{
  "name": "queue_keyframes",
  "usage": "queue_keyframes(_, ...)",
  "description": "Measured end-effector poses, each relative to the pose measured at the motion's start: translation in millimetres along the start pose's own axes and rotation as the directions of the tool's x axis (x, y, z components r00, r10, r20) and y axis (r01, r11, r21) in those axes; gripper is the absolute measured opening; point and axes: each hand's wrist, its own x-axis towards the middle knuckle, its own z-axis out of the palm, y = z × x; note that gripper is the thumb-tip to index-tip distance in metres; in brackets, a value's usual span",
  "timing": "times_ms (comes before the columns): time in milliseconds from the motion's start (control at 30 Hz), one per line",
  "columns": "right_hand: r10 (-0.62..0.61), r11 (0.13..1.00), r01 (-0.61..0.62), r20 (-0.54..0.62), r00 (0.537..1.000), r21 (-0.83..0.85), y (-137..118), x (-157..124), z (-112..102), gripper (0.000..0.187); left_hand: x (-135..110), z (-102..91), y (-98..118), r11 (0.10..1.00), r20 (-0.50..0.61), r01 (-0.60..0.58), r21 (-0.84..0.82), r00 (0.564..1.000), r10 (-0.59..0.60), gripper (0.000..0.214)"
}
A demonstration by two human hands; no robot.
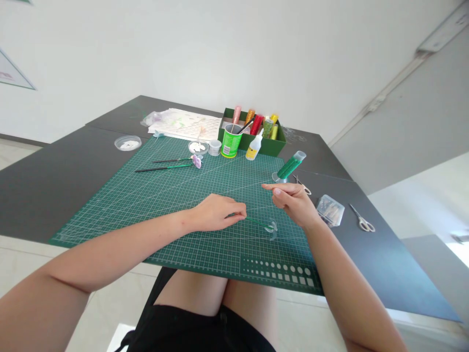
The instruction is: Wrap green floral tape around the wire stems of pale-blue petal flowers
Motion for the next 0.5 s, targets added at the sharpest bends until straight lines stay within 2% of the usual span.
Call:
queue_keyframes(167,-0.002,0.996,-0.002,-0.05,0.999,-0.091,3,6,6,0.047,0,-1.8,2,0.998,0.017,-0.009,-0.054,1.0,0.01,0.014)
queue_keyframes(300,0.059,0.987,-0.067,-0.061,0.996,-0.149,6,9,8,0.049,0,-2.1,2,0.99,0.022,-0.027,-0.139,0.999,0.03,0.014)
queue_keyframes(400,0.124,0.968,-0.128,-0.035,0.992,-0.217,11,10,8,0.052,-1,0.3,1,0.992,-0.013,-0.045,-0.119,0.999,0.044,0.017)
queue_keyframes(500,0.125,0.948,-0.124,-0.016,0.992,-0.292,18,13,6,0.052,-2,2.8,1,0.996,-0.044,-0.049,-0.071,0.998,0.046,0.02)
